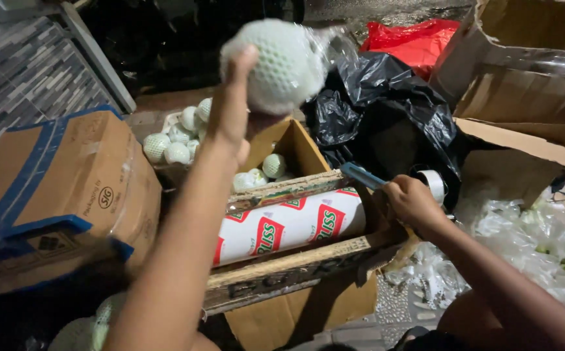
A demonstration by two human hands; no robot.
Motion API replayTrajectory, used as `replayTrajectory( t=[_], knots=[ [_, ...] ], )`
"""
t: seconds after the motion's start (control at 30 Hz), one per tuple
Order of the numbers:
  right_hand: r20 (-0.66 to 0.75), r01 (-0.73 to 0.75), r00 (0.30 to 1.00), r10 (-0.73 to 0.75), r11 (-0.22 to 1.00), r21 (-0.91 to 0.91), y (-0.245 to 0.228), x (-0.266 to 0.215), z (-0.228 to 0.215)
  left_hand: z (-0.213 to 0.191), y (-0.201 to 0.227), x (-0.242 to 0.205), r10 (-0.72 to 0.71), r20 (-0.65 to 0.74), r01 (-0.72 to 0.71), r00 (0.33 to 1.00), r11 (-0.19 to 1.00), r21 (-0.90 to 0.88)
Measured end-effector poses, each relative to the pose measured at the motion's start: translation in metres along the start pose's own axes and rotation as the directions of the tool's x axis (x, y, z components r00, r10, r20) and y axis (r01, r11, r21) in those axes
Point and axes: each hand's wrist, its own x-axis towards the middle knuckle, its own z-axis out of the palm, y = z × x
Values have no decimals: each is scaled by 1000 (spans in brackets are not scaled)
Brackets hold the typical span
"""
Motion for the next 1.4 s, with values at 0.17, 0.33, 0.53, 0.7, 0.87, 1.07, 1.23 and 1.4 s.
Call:
replayTrajectory(
  t=[0.17,0.33,0.53,0.7,0.87,1.07,1.23,1.4],
  knots=[
    [74,3,997,26,933,-361,-9,-14,-6,14,-32,-39,35,-8,-35,999,999,16],
    [48,62,998,-46,895,-442,-13,-29,-14,10,-82,-53,168,-43,-168,985,986,4],
    [240,-91,870,-432,338,937,-45,-83,32,16,-140,-80,396,25,-397,918,916,54],
    [235,-215,743,-626,109,970,-46,-81,40,7,-177,-89,405,115,-416,907,904,102],
    [-2,29,995,-96,284,958,-54,-93,34,-14,-140,-98,353,81,-352,932,830,433],
    [50,-18,997,-53,486,874,-64,-108,25,17,-109,-141,471,270,-385,840,166,908],
    [18,26,997,-72,571,820,-61,-119,27,24,-103,-158,446,280,-423,850,263,867],
    [-105,393,880,-464,586,709,-40,-127,29,15,-112,-129,202,201,-285,958,640,713]
  ],
)
